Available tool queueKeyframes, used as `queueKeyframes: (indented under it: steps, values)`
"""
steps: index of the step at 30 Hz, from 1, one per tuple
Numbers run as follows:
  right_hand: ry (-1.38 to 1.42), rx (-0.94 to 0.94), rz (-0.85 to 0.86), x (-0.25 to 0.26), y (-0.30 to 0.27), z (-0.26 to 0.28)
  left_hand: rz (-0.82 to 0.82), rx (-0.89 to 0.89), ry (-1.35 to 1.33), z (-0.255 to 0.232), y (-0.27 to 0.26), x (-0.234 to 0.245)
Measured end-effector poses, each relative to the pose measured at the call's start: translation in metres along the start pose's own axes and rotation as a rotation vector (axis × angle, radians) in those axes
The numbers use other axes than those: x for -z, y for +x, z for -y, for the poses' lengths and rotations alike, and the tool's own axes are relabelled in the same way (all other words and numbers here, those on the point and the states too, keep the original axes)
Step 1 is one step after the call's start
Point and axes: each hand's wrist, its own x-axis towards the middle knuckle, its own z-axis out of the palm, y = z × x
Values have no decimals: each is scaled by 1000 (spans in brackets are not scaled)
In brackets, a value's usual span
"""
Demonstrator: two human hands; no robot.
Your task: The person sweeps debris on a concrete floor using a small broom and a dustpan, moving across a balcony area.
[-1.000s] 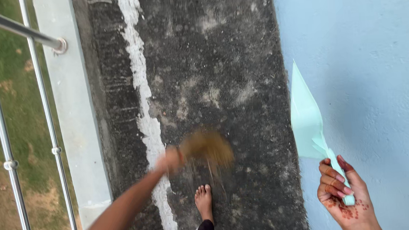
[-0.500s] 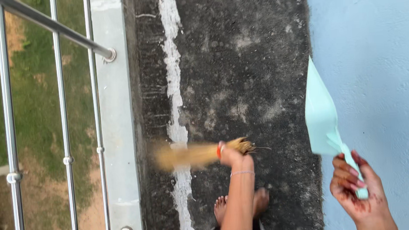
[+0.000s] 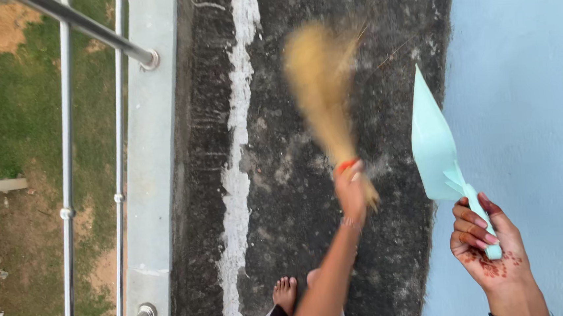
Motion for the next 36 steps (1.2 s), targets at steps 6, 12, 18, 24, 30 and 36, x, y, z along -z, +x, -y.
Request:
queueKeyframes:
  steps: [6, 12, 18, 24, 30, 36]
  values:
    - [-176, 47, -124, -18, 21, 19, -688, 87, -434, 49, 1, 81]
    - [-181, 21, -114, -14, 42, 31, -453, 186, -871, 39, 96, 112]
    - [-196, -24, -117, -10, 61, 21, -279, -204, 66, -35, 101, 46]
    - [-161, -102, -30, -23, 73, 15, -489, 7, 147, 11, 5, 116]
    - [-119, -146, -6, -20, 82, 17, -778, 47, -227, -1, 83, 179]
    - [-140, -33, -41, 0, 90, 7, -425, -136, 109, -58, 106, 126]
